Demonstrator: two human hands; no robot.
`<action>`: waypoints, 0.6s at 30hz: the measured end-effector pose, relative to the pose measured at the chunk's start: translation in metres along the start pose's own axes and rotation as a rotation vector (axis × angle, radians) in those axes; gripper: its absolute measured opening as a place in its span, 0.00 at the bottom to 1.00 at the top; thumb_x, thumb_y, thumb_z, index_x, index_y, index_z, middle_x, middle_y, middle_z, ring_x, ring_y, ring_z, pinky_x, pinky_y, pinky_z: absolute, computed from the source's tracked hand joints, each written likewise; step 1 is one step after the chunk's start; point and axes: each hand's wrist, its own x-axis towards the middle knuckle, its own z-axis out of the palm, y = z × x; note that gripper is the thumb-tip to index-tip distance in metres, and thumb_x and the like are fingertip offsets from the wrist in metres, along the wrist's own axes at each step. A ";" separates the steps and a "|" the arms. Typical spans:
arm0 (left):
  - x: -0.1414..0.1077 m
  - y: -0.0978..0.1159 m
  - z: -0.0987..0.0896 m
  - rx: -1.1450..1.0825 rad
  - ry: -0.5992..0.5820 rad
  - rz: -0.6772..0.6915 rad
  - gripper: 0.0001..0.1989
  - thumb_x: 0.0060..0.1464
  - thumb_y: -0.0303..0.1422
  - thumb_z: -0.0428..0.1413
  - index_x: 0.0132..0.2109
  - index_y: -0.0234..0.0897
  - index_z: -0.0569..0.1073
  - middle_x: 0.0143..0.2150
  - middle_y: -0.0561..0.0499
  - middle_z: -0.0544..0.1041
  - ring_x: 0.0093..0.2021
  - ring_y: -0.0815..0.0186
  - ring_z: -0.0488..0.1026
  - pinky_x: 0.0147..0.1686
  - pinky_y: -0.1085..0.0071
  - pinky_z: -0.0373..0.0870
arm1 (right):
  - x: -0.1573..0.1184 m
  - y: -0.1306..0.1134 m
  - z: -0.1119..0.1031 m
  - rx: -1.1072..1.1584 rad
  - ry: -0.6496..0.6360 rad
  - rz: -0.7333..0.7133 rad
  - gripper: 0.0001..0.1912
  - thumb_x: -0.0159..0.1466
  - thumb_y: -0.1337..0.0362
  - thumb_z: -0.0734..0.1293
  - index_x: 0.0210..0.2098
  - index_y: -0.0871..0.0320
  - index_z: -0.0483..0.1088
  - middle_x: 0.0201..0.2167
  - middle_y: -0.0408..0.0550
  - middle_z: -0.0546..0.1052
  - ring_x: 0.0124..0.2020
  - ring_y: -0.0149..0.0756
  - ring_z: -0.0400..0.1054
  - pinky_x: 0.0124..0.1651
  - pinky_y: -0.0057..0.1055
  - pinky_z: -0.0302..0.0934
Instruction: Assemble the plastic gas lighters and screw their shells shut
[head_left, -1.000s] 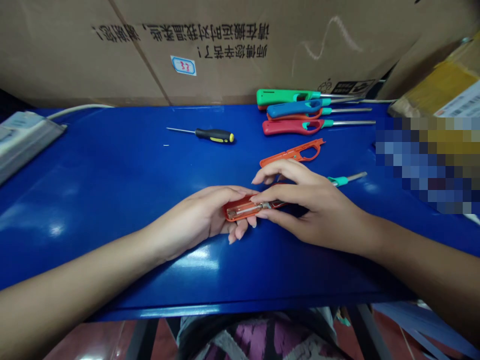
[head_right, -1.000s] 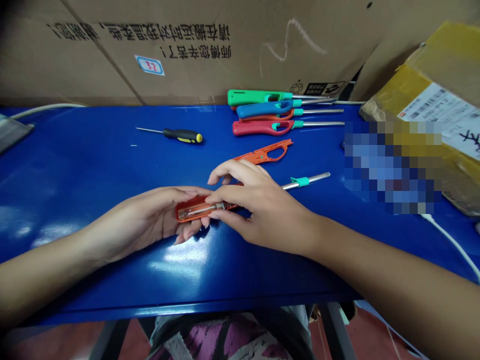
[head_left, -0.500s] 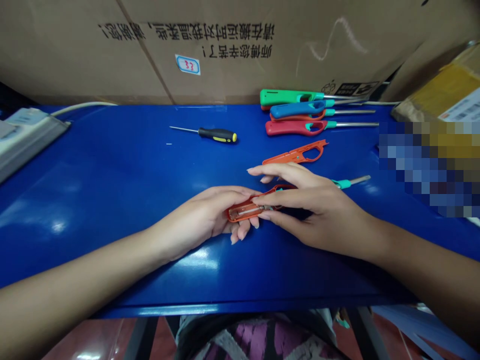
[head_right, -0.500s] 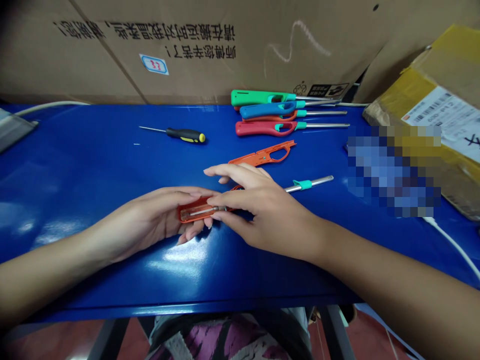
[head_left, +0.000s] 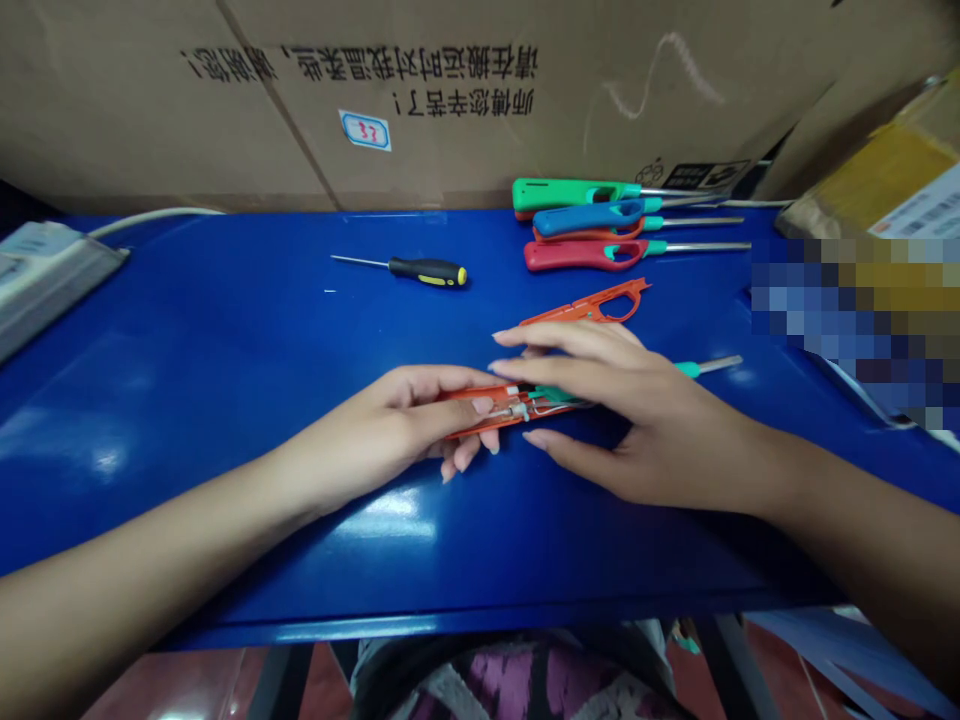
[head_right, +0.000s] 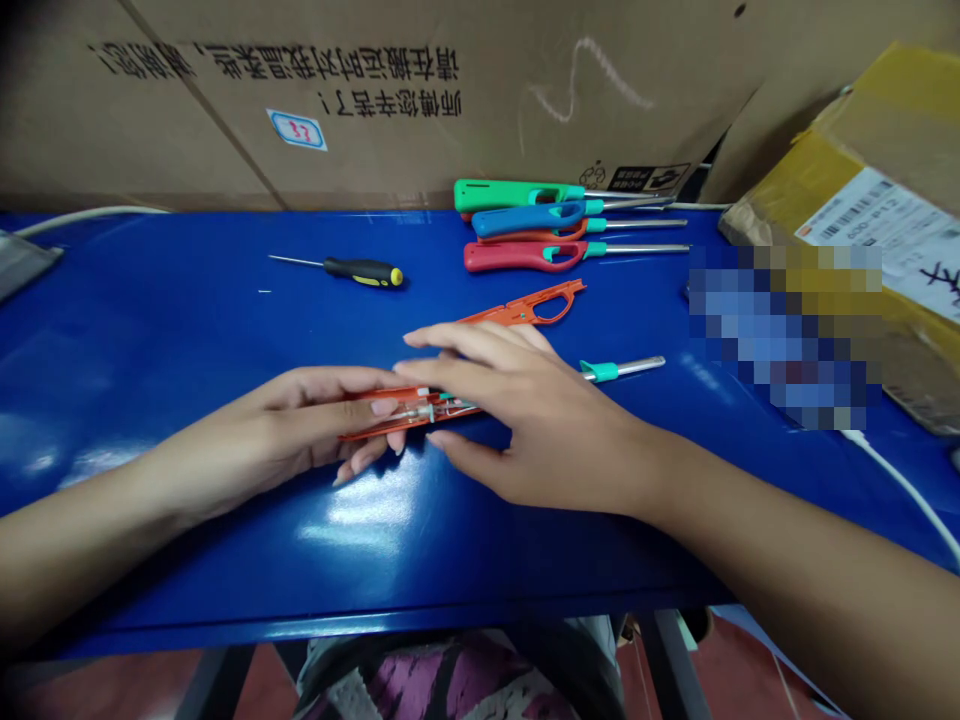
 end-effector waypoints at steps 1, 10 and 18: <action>0.000 0.001 -0.003 0.115 0.036 0.034 0.13 0.63 0.36 0.55 0.48 0.33 0.77 0.34 0.49 0.77 0.27 0.70 0.68 0.26 0.74 0.64 | 0.000 0.002 -0.003 -0.028 0.003 0.032 0.27 0.66 0.62 0.68 0.63 0.52 0.65 0.64 0.51 0.70 0.65 0.46 0.63 0.65 0.49 0.58; 0.003 -0.002 -0.024 1.085 0.309 0.566 0.16 0.66 0.35 0.51 0.55 0.36 0.77 0.48 0.43 0.76 0.47 0.58 0.71 0.47 0.63 0.68 | 0.005 0.022 -0.014 -0.093 -0.035 0.138 0.15 0.63 0.59 0.71 0.48 0.53 0.72 0.47 0.48 0.79 0.48 0.44 0.72 0.49 0.40 0.65; 0.006 -0.006 -0.025 0.916 0.308 0.567 0.15 0.64 0.38 0.56 0.53 0.39 0.80 0.49 0.45 0.79 0.47 0.61 0.74 0.46 0.68 0.71 | 0.007 0.027 -0.013 -0.009 -0.038 0.153 0.10 0.63 0.61 0.72 0.43 0.56 0.74 0.43 0.48 0.80 0.43 0.40 0.73 0.45 0.35 0.65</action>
